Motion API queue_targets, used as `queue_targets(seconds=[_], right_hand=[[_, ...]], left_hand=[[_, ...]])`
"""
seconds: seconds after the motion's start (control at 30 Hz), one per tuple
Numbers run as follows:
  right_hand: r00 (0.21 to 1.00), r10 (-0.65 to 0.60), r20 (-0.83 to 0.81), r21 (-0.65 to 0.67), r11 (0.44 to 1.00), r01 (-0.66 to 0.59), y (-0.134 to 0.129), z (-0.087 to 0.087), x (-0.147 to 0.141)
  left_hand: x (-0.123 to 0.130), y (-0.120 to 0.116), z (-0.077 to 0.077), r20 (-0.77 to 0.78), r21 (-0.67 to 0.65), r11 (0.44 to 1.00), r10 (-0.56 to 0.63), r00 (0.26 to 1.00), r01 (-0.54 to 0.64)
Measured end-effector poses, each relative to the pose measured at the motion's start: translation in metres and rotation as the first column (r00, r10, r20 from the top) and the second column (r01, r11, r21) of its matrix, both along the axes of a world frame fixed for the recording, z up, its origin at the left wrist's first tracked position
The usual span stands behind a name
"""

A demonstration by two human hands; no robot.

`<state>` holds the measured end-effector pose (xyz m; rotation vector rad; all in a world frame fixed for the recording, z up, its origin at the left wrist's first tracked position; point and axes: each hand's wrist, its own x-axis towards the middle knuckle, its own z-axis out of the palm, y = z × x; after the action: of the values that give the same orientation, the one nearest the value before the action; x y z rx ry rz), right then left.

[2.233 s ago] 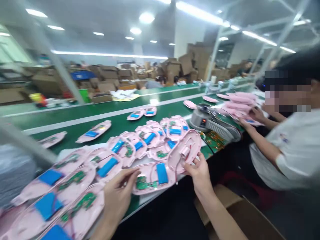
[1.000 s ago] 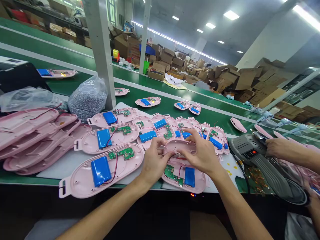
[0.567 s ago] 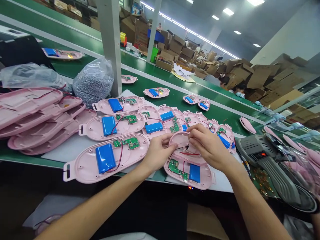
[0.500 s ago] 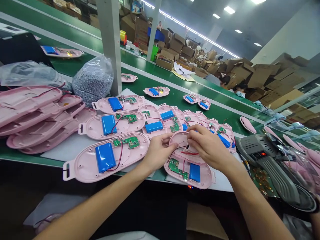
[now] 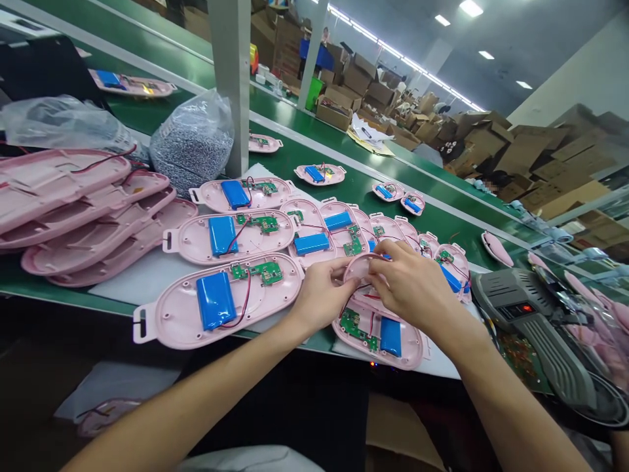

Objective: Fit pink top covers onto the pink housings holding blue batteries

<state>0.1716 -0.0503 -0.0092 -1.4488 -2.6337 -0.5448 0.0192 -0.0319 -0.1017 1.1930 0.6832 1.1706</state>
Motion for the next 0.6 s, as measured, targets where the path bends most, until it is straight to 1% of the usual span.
queue_targets(seconds=[0.07, 0.1, 0.2, 0.27, 0.3, 0.37, 0.43, 0.6], right_hand=[[0.994, 0.007, -0.106, 0.026, 1.000, -0.004, -0.005, 0.008, 0.005], [0.985, 0.010, -0.174, 0.010, 1.000, -0.008, -0.008, 0.011, 0.009], [0.921, -0.029, -0.388, -0.159, 0.987, -0.036, -0.016, 0.012, 0.024], [0.868, -0.082, -0.489, -0.252, 0.966, -0.051, -0.019, 0.006, 0.032], [0.848, -0.099, -0.521, -0.269, 0.962, -0.053, -0.020, 0.002, 0.034], [0.827, -0.108, -0.552, -0.259, 0.965, -0.047, -0.021, -0.005, 0.036], [0.825, -0.111, -0.554, -0.247, 0.968, -0.036, -0.021, -0.008, 0.034], [0.808, -0.170, -0.563, -0.263, 0.965, 0.020, -0.020, -0.006, 0.026]], left_hand=[[-0.001, 0.000, 0.000, -0.010, 0.002, 1.000, 0.017, 1.000, -0.017], [-0.002, 0.000, 0.000, -0.021, 0.003, 1.000, 0.024, 0.999, -0.024], [-0.004, 0.000, -0.001, -0.072, 0.007, 0.999, 0.036, 0.997, -0.035], [-0.004, 0.001, -0.001, -0.102, 0.018, 0.999, 0.048, 0.994, -0.046], [-0.004, 0.002, -0.002, -0.111, 0.024, 0.998, 0.056, 0.992, -0.053], [-0.003, 0.003, -0.002, -0.125, 0.035, 0.997, 0.067, 0.990, -0.063], [-0.002, 0.003, -0.003, -0.128, 0.044, 0.997, 0.065, 0.990, -0.059], [-0.003, 0.000, -0.003, -0.137, 0.066, 0.995, 0.079, 0.987, -0.070]])
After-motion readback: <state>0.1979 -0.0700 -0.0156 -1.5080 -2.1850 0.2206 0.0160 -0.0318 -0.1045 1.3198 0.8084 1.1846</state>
